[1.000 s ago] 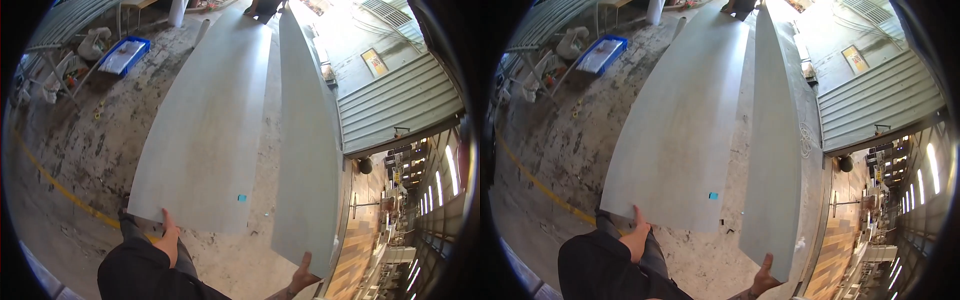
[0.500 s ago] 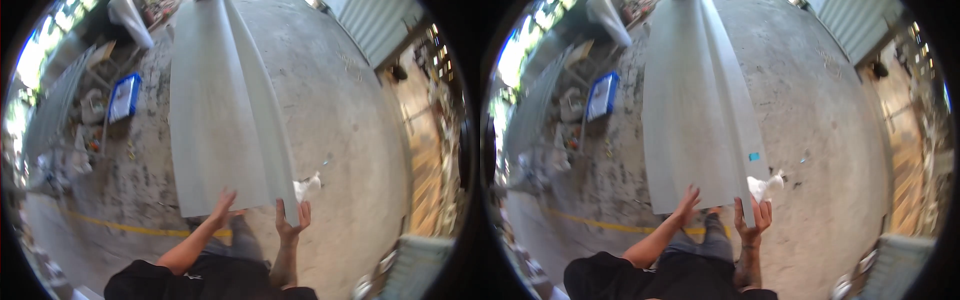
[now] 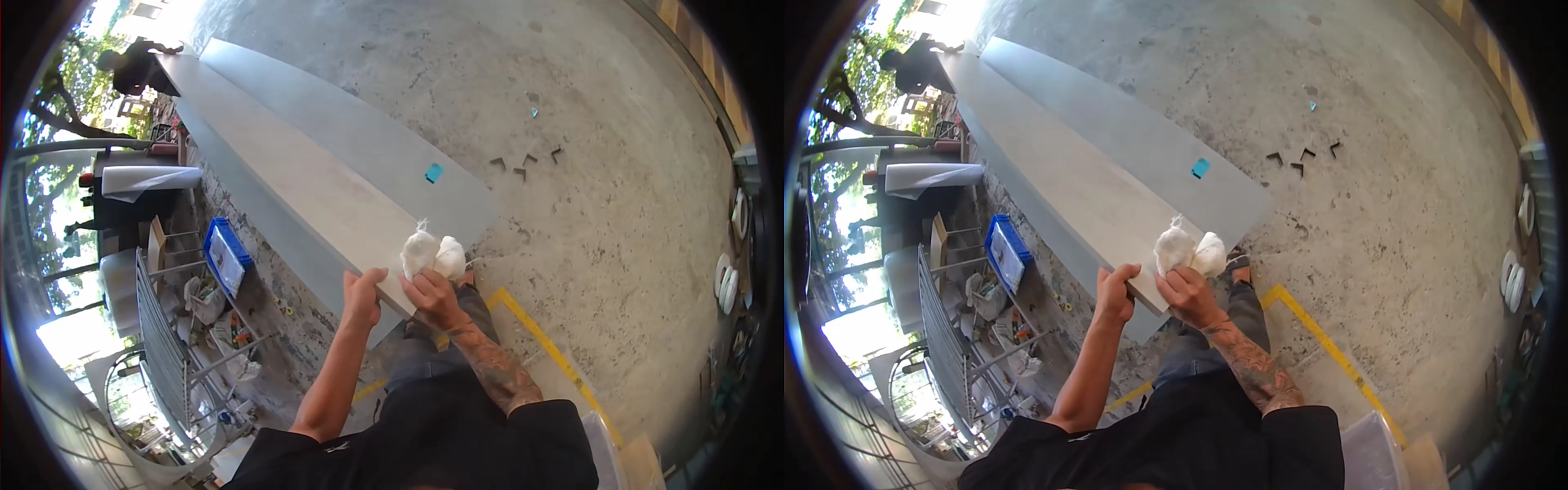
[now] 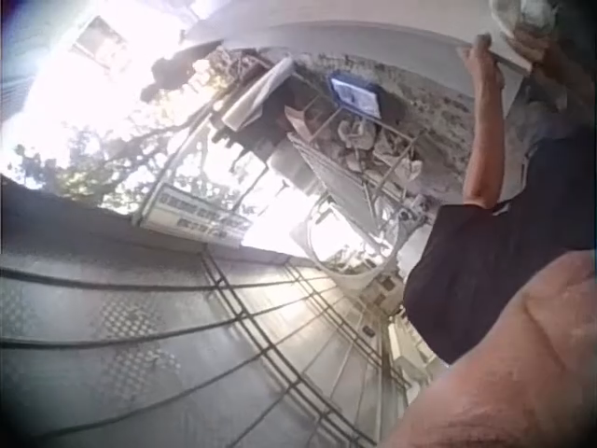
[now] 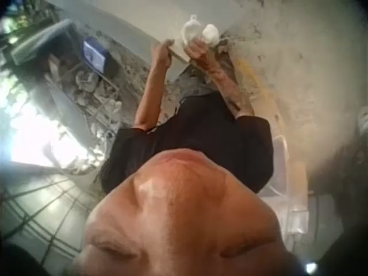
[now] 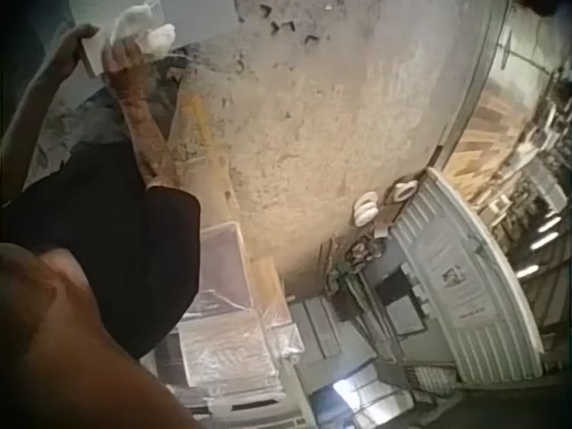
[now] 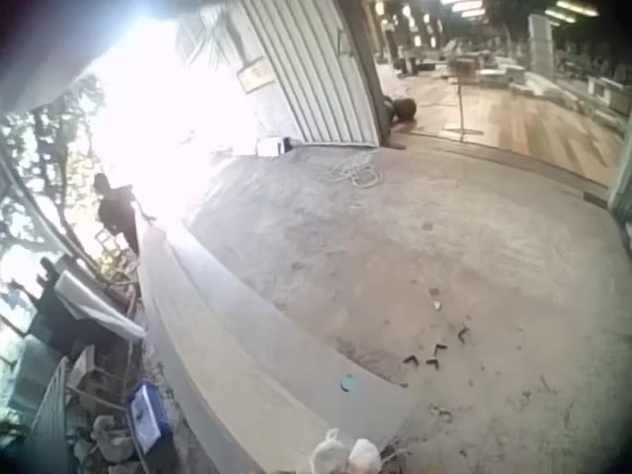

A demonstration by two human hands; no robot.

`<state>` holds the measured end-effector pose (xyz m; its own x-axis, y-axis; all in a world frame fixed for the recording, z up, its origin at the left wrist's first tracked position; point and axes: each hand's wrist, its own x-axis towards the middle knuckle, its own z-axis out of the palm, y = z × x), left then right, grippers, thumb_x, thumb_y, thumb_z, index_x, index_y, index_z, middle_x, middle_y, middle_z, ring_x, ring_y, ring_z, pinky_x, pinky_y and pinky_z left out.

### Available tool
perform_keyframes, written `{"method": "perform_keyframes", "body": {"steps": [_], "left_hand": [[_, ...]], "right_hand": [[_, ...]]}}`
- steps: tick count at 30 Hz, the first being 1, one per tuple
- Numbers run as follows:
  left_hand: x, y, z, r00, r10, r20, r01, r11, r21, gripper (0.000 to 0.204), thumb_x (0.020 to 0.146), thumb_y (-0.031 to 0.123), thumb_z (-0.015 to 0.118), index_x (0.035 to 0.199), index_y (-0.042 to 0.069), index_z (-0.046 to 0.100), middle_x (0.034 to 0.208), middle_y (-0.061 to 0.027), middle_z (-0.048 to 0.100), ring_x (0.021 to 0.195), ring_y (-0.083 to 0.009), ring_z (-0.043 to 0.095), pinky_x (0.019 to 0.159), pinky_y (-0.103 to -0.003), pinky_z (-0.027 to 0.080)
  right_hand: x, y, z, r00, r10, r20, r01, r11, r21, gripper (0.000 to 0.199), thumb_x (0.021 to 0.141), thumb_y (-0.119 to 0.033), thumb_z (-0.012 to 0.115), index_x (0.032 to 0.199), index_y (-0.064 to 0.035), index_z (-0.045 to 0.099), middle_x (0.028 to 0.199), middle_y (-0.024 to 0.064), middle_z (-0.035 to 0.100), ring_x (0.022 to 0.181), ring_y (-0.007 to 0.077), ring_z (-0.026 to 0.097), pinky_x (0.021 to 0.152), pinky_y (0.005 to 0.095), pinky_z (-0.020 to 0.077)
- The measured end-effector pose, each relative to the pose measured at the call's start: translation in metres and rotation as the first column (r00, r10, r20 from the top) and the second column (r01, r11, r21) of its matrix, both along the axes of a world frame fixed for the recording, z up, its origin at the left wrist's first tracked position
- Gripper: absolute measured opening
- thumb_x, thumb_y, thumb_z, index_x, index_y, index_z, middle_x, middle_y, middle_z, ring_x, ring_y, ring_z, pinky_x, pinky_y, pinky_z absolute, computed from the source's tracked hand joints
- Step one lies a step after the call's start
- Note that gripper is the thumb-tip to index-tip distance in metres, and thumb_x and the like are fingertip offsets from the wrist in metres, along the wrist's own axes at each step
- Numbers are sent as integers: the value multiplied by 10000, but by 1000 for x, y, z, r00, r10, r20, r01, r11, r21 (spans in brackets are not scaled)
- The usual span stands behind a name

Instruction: Cleaning and wiping long wooden panels using a cloth and liquid in a furniture manufacturing workshop.

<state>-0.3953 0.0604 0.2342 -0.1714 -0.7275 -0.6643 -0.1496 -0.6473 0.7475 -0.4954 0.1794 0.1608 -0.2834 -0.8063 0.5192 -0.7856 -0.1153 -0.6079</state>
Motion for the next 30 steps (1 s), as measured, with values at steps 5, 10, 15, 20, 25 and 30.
{"method": "perform_keyframes", "body": {"steps": [5,10,15,20,25,30], "left_hand": [[28,3,-17,995,31,-97,-31,1000,0,468,783,-62,607,1244,-16,542,1070,-116,650,959,-232,663,846,-343,531],[136,4,-68,972,224,-77,-212,967,141,512,805,-71,619,1296,8,498,1139,-138,641,1035,-285,662,863,-395,570],[220,43,-190,973,229,-2,-225,956,-188,493,885,62,686,1333,-2,490,1242,-139,614,1114,-253,617,955,-368,494],[219,37,-235,865,248,436,-181,965,-190,669,855,260,803,1381,21,466,1324,-119,587,1166,-246,564,1001,-393,446],[226,34,-248,854,364,372,-267,920,-287,633,851,228,789,1353,-30,505,1262,-148,633,1118,-261,608,978,-381,469],[256,64,-256,732,154,664,-145,987,-69,745,793,177,791,1429,-49,474,1247,-211,661,1120,-271,651,982,-365,481]], "right_hand": [[3,4,-2,992,95,82,-104,989,106,387,690,-81,684,1076,-46,686,795,51,550,791,234,607,686,341,523],[-14,49,-14,853,255,455,-438,825,358,292,819,-102,688,1111,-98,676,897,93,620,849,308,666,706,422,550],[-95,135,-102,936,-209,283,-103,605,789,254,869,-108,636,1112,-102,709,1048,164,664,955,362,667,818,441,550],[-162,127,-132,930,-356,96,125,549,827,365,844,-102,657,1208,-97,686,1115,223,671,1064,398,639,940,453,512],[-198,44,-161,915,-396,74,214,634,743,456,862,-131,602,1307,-36,614,1192,254,663,1130,420,622,998,450,487],[-181,-37,-155,963,-152,224,-67,668,741,507,856,-204,651,1339,-61,596,1163,227,683,1066,403,654,930,468,523]]}}
